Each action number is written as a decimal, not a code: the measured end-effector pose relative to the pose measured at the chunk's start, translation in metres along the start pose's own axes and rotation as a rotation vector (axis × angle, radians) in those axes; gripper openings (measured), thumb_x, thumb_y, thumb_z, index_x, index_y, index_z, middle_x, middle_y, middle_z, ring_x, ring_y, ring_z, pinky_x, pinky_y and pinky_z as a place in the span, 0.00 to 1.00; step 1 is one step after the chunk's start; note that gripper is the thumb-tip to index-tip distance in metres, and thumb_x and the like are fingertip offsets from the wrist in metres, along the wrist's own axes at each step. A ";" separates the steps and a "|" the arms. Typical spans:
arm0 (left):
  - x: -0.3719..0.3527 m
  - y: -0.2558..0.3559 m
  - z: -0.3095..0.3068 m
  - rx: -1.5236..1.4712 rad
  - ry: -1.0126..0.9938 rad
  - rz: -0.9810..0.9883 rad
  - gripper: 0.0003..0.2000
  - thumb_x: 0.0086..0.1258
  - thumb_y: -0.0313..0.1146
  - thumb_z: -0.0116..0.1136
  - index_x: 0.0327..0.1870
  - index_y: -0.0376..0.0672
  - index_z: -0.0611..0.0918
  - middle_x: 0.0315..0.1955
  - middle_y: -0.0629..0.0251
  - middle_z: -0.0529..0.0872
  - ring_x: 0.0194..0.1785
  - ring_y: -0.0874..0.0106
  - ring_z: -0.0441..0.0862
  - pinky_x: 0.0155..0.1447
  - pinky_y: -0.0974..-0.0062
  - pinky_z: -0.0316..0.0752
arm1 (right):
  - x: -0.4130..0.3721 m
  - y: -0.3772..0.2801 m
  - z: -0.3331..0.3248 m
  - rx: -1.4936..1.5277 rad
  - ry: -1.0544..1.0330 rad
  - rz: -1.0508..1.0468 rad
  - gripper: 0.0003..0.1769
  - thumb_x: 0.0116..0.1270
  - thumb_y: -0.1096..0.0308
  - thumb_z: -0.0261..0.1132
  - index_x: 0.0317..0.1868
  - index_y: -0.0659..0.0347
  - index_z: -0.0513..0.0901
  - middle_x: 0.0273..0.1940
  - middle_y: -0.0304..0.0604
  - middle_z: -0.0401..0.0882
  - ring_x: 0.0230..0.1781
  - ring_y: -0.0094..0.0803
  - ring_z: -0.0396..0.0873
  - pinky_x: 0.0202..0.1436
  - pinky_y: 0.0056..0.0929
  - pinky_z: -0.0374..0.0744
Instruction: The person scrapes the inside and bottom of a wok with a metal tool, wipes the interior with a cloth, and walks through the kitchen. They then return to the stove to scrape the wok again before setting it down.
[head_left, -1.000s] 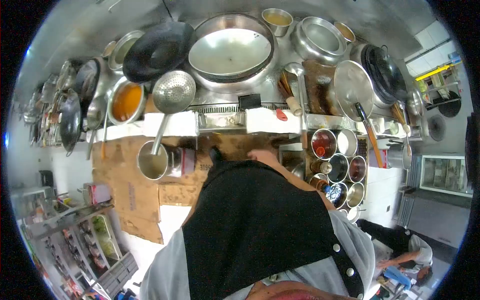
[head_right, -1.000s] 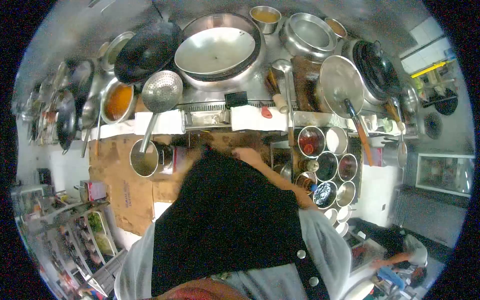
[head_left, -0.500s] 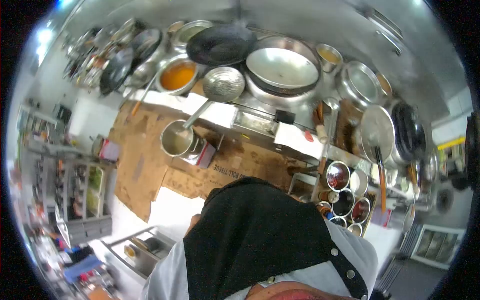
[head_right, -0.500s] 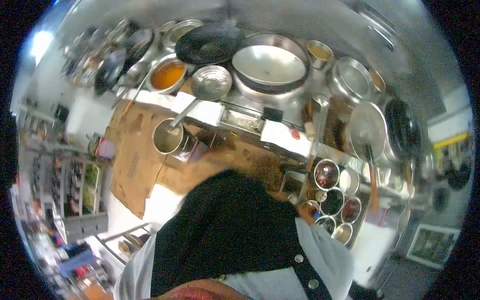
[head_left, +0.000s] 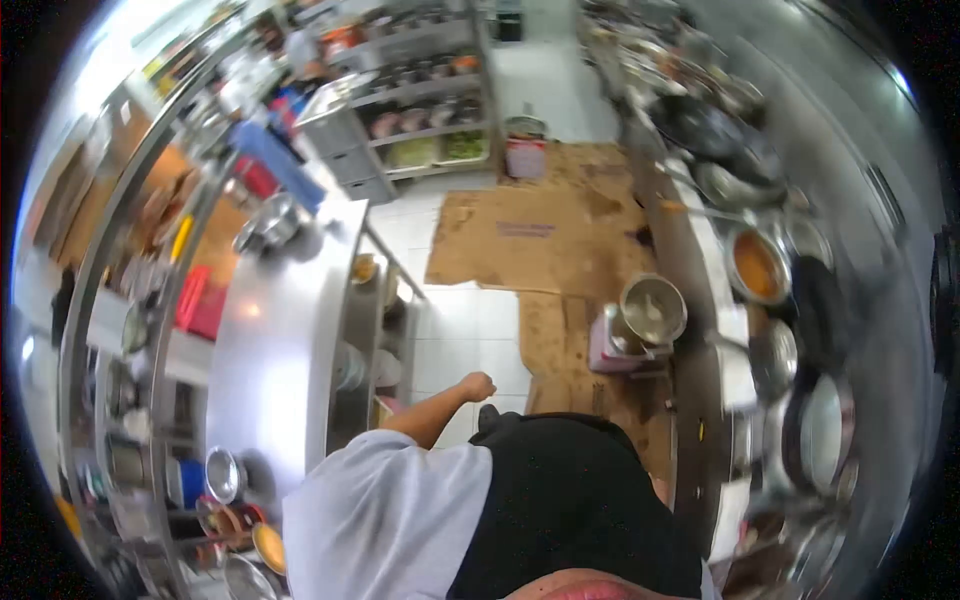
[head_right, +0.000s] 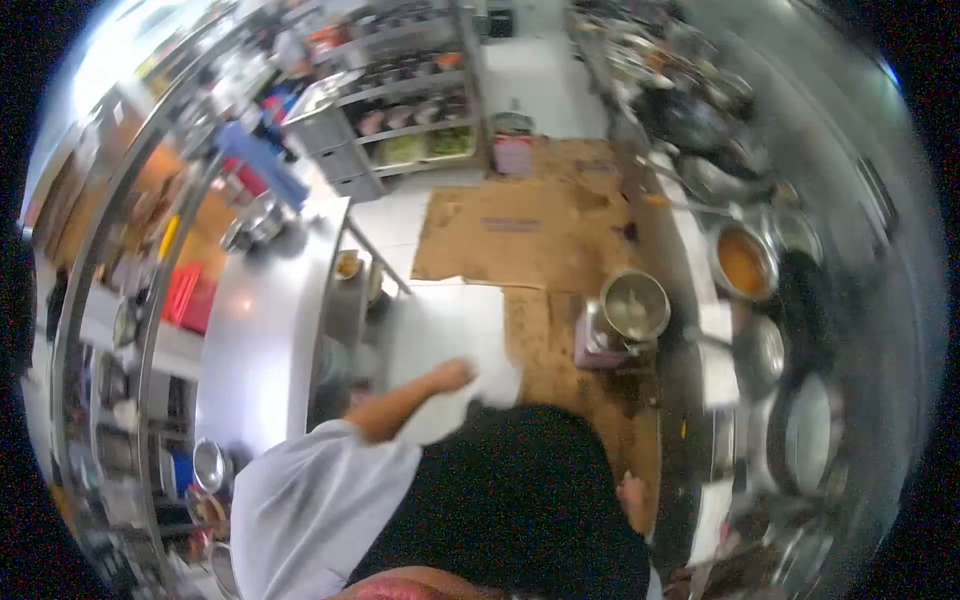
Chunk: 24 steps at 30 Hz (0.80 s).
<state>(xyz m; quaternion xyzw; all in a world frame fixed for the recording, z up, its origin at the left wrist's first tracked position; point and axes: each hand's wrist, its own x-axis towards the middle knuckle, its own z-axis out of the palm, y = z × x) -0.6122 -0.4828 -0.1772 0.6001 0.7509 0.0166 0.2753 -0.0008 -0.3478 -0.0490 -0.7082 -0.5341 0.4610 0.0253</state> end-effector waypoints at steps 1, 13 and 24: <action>0.002 -0.032 0.003 -0.033 0.033 -0.086 0.19 0.74 0.41 0.55 0.36 0.34 0.92 0.43 0.40 0.92 0.47 0.47 0.92 0.57 0.52 0.86 | -0.002 -0.029 0.010 -0.009 0.003 -0.018 0.21 0.84 0.52 0.60 0.41 0.60 0.86 0.30 0.45 0.84 0.28 0.39 0.83 0.31 0.44 0.79; -0.119 -0.183 -0.055 -0.169 -0.092 -0.492 0.17 0.74 0.38 0.54 0.41 0.37 0.93 0.43 0.45 0.94 0.48 0.48 0.92 0.56 0.51 0.86 | 0.038 -0.233 0.112 -0.182 -0.085 -0.337 0.22 0.83 0.53 0.61 0.35 0.61 0.85 0.26 0.44 0.81 0.27 0.40 0.82 0.29 0.44 0.76; -0.151 -0.093 -0.020 -0.222 -0.031 -0.552 0.18 0.75 0.45 0.57 0.41 0.42 0.94 0.43 0.48 0.94 0.50 0.51 0.93 0.56 0.50 0.87 | 0.167 -0.295 0.151 -0.307 -0.368 -0.405 0.21 0.82 0.53 0.63 0.36 0.62 0.86 0.26 0.45 0.81 0.28 0.39 0.82 0.32 0.43 0.76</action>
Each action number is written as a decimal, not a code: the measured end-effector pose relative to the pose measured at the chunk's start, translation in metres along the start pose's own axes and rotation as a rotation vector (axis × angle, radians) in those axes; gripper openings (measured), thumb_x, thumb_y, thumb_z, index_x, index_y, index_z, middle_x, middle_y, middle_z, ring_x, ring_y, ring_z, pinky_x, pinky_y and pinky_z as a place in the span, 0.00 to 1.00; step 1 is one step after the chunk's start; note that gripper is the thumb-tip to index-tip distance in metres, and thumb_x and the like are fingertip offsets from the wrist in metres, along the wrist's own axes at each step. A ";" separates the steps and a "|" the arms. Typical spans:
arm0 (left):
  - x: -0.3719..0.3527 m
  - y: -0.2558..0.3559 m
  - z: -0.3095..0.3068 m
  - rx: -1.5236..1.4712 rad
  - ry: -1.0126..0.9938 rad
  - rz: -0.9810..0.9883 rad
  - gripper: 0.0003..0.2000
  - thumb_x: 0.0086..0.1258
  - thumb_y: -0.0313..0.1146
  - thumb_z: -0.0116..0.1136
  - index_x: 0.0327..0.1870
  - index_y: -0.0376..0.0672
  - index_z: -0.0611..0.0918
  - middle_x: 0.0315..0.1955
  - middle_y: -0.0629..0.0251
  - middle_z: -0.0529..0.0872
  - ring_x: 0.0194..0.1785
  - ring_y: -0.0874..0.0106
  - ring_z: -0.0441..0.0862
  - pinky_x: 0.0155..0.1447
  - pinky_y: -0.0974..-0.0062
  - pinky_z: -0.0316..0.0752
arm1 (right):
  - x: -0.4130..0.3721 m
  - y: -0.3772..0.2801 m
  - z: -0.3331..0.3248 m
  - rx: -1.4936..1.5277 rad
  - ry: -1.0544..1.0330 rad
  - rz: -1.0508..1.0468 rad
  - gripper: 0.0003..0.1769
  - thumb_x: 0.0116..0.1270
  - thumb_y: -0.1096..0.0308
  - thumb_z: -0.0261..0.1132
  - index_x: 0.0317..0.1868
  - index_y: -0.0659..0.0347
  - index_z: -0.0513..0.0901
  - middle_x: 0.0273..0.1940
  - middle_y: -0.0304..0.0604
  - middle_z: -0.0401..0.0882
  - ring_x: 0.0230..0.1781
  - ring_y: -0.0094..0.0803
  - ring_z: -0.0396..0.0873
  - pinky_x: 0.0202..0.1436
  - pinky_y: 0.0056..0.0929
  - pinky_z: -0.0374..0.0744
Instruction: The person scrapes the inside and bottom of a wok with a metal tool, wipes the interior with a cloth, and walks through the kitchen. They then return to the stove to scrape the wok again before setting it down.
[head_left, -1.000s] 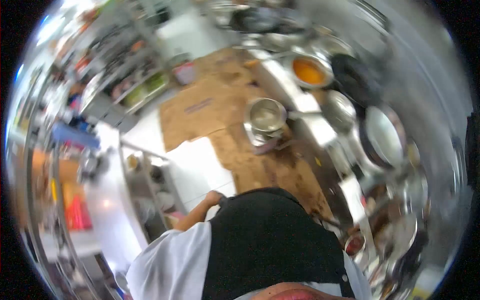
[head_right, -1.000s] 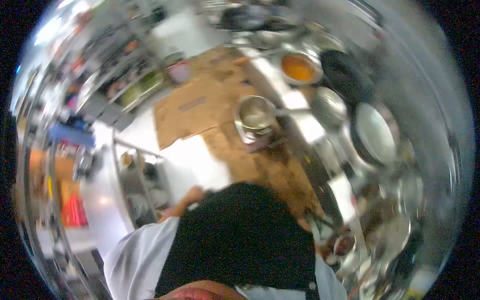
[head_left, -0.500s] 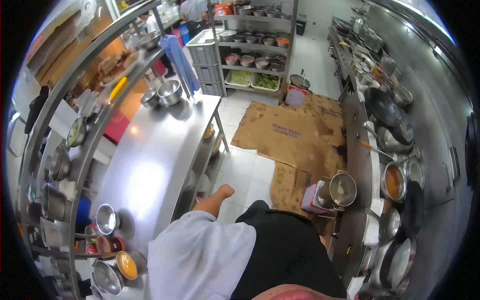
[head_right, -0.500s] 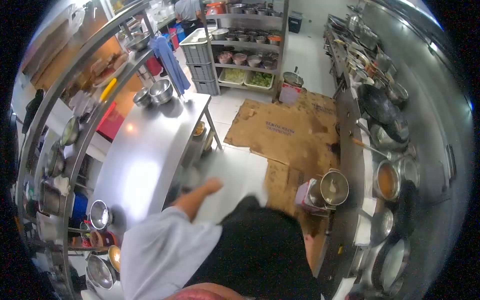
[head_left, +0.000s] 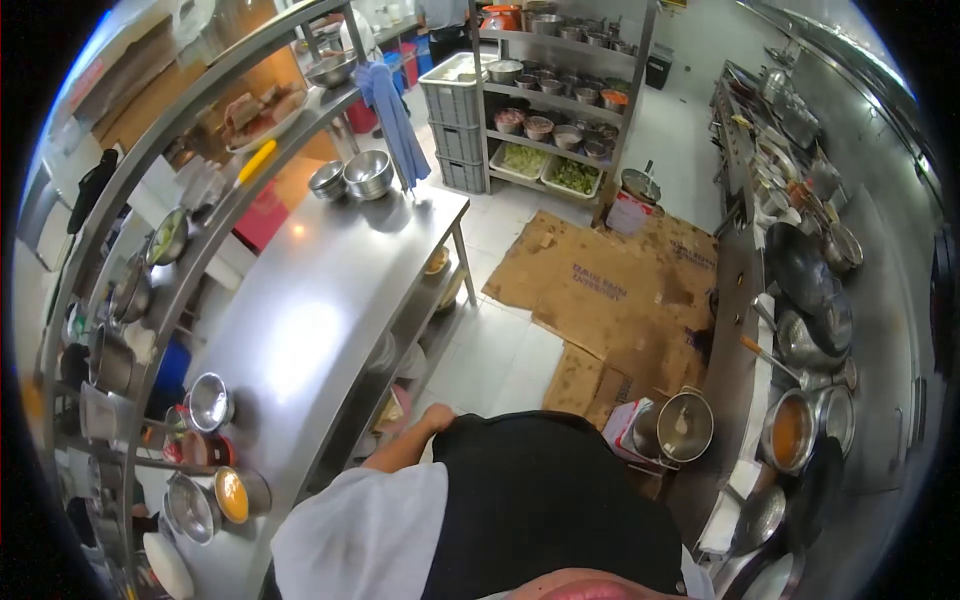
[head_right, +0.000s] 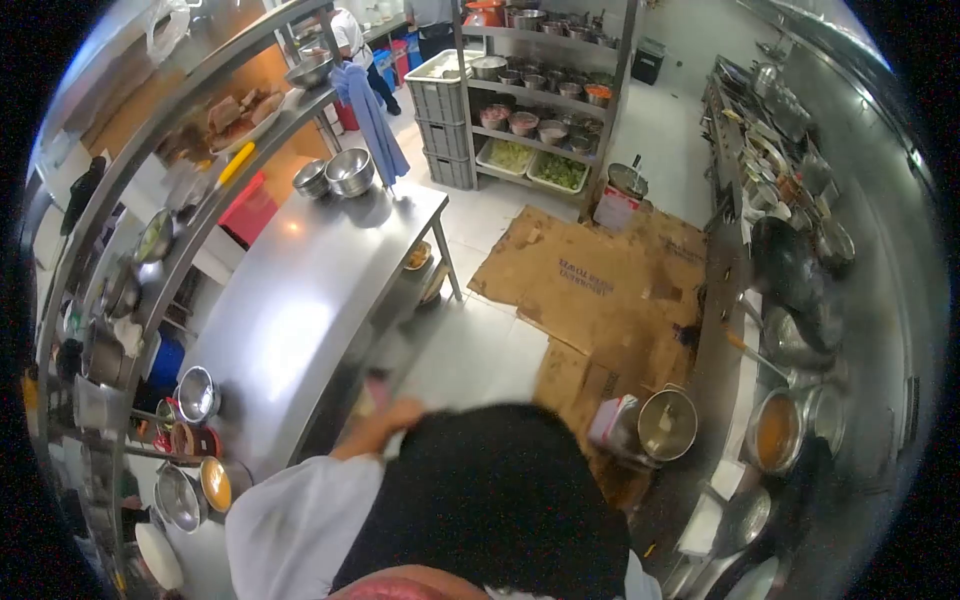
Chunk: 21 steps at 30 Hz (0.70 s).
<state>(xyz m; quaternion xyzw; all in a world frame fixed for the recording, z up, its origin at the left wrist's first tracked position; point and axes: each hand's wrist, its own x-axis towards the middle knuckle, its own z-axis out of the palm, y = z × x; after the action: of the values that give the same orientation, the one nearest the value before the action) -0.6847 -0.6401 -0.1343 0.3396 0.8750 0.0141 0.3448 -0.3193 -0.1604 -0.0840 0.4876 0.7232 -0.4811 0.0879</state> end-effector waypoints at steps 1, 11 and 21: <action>0.013 -0.011 0.047 0.065 -0.073 0.028 0.18 0.74 0.45 0.57 0.41 0.43 0.94 0.44 0.48 0.94 0.51 0.51 0.93 0.55 0.50 0.87 | 0.013 0.000 -0.005 -0.002 -0.028 -0.018 0.21 0.81 0.53 0.63 0.36 0.62 0.87 0.26 0.45 0.81 0.28 0.39 0.82 0.32 0.43 0.76; -0.103 0.059 0.142 -0.377 -0.109 -0.353 0.16 0.75 0.45 0.59 0.49 0.43 0.90 0.49 0.50 0.92 0.55 0.53 0.91 0.59 0.52 0.84 | 0.164 -0.029 -0.017 -0.137 -0.321 -0.233 0.20 0.80 0.54 0.64 0.37 0.63 0.87 0.27 0.46 0.81 0.30 0.39 0.81 0.35 0.42 0.75; -0.123 0.077 0.080 -0.723 0.346 -0.553 0.19 0.76 0.45 0.61 0.59 0.43 0.86 0.54 0.51 0.90 0.60 0.54 0.88 0.64 0.55 0.81 | 0.189 -0.192 0.023 -0.401 -0.483 -0.292 0.20 0.80 0.53 0.64 0.38 0.63 0.88 0.29 0.46 0.83 0.33 0.38 0.82 0.37 0.41 0.76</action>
<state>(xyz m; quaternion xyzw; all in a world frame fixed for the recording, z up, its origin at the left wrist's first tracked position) -0.5255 -0.6722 -0.1026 -0.0545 0.9159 0.2814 0.2812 -0.5749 -0.0725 -0.0915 0.2240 0.8238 -0.4383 0.2812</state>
